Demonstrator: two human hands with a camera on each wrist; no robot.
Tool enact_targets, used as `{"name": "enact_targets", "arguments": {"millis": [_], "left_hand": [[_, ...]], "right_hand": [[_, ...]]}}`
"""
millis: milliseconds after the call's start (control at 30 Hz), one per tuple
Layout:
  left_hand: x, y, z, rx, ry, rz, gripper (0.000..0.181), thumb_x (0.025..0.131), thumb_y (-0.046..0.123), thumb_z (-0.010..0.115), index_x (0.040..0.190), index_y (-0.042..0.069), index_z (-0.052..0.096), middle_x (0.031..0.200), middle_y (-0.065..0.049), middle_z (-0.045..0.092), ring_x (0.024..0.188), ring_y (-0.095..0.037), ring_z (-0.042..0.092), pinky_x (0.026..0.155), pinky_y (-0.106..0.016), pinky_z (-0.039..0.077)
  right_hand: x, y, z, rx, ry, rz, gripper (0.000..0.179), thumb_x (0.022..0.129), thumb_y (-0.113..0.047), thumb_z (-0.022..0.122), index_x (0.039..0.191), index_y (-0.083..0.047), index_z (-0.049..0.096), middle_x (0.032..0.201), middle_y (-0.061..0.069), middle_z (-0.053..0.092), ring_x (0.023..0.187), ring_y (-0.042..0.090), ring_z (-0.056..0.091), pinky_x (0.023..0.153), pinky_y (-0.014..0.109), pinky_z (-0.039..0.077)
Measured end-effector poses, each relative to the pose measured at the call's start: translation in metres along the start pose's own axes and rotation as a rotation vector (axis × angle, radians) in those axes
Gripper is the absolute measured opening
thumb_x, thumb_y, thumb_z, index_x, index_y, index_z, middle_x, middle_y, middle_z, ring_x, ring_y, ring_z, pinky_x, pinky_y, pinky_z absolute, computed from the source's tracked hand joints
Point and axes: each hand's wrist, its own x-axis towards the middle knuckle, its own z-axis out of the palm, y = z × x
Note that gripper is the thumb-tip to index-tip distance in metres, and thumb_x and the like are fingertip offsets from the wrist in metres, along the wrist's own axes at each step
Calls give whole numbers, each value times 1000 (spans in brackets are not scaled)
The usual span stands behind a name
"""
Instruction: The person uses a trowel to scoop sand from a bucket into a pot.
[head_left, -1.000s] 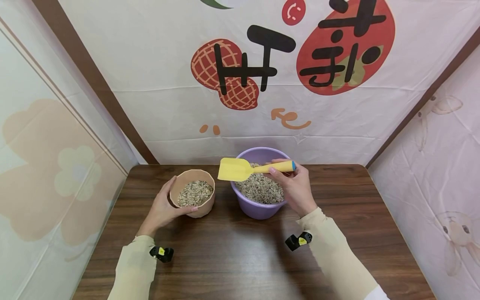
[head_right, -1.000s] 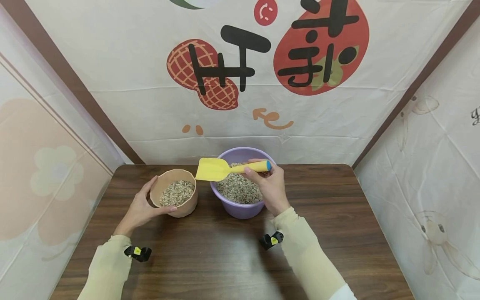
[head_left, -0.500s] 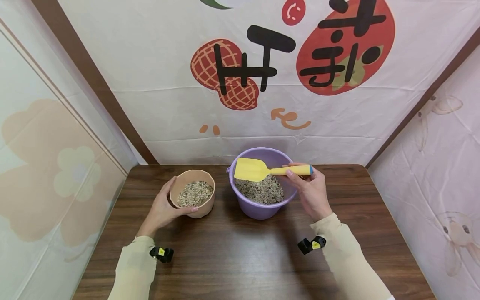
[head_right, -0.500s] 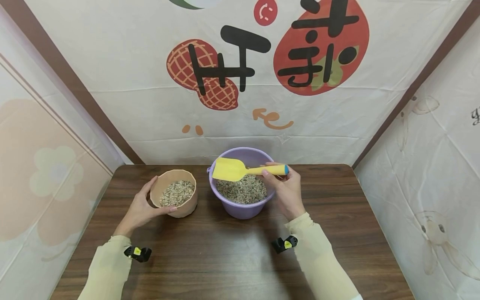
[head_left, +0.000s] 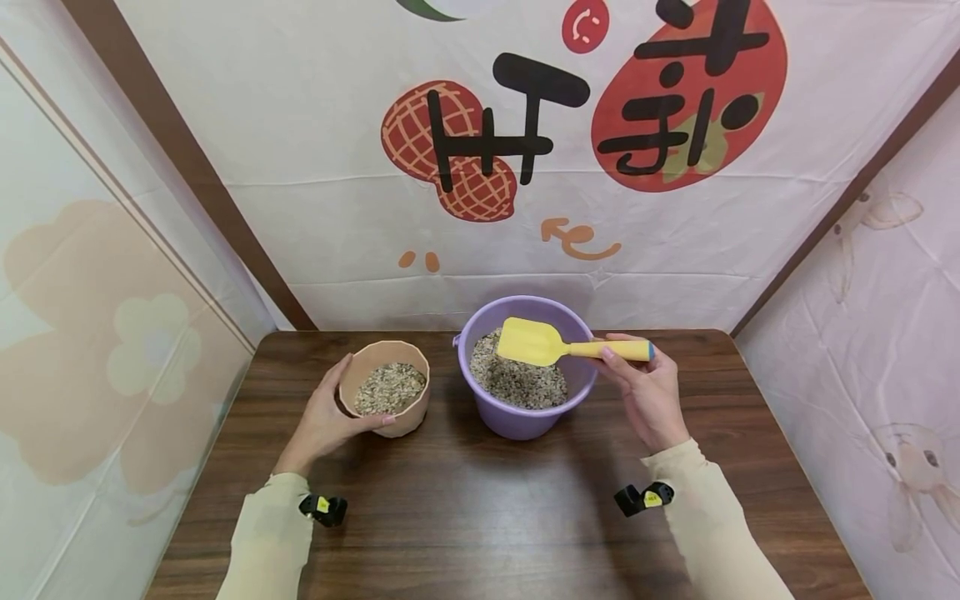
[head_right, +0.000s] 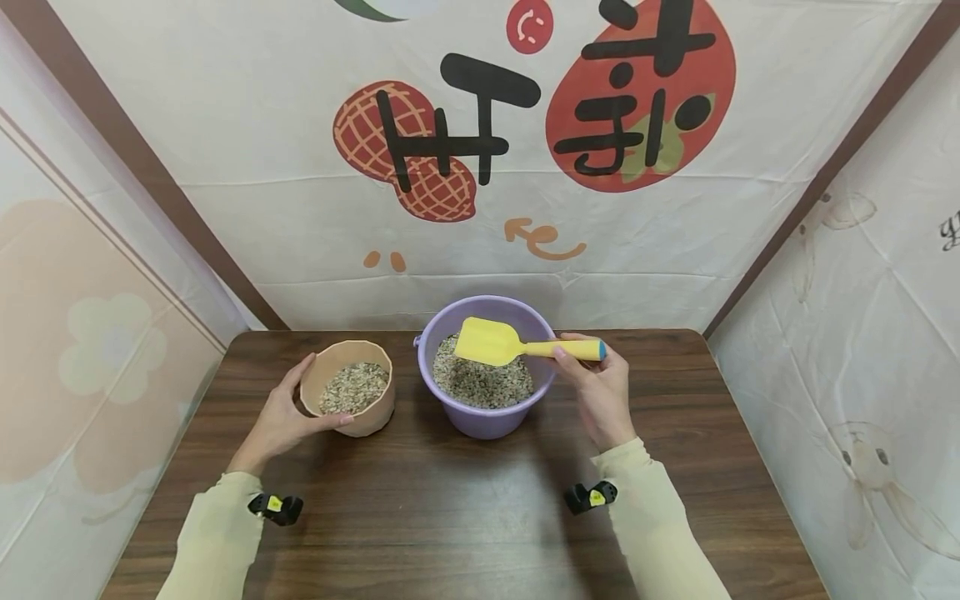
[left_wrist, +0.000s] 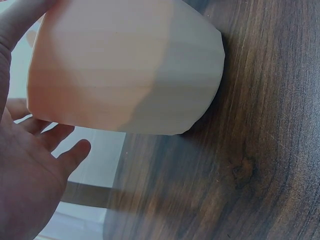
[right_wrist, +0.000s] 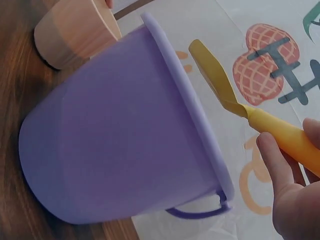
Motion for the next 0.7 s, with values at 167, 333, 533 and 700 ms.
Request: {"name": "enact_targets", "arguments": {"millis": [167,333,533,700], "left_hand": [[1,-1,1,-7,7,8,130,66,40,97,163,9,16,162,-22,25,144,-42,31,112,-63,32],[1,-1,1,-6,6,6,130,67,40,97,163,9,16,163,-22,25,144,-42,31,112,-63,32],[1,0,1,-2,4,-1,130,66,42,96,164,9,16,163,-22,24,144,-43,31,111,-63,32],[1,0,1,-2,5,-1,130,67,41,96,164,9,16,163,-21,24,144,-43,31,111,-63,32]], "right_hand": [[-3,-1,-8,27,-1,-8,24,92,10,68,116,10,65,110,19,71,106,29,71,96,44,52],[-5,-1,-12,27,16,-6,26,92,9,68,118,12,63,110,20,71,106,29,71,96,46,51],[-5,-3,-16,8,20,18,23,93,8,68,116,8,66,114,20,67,106,28,70,98,46,50],[-6,-4,-17,3,29,20,25,93,7,68,117,9,65,112,17,67,105,26,71,100,48,47]]}}
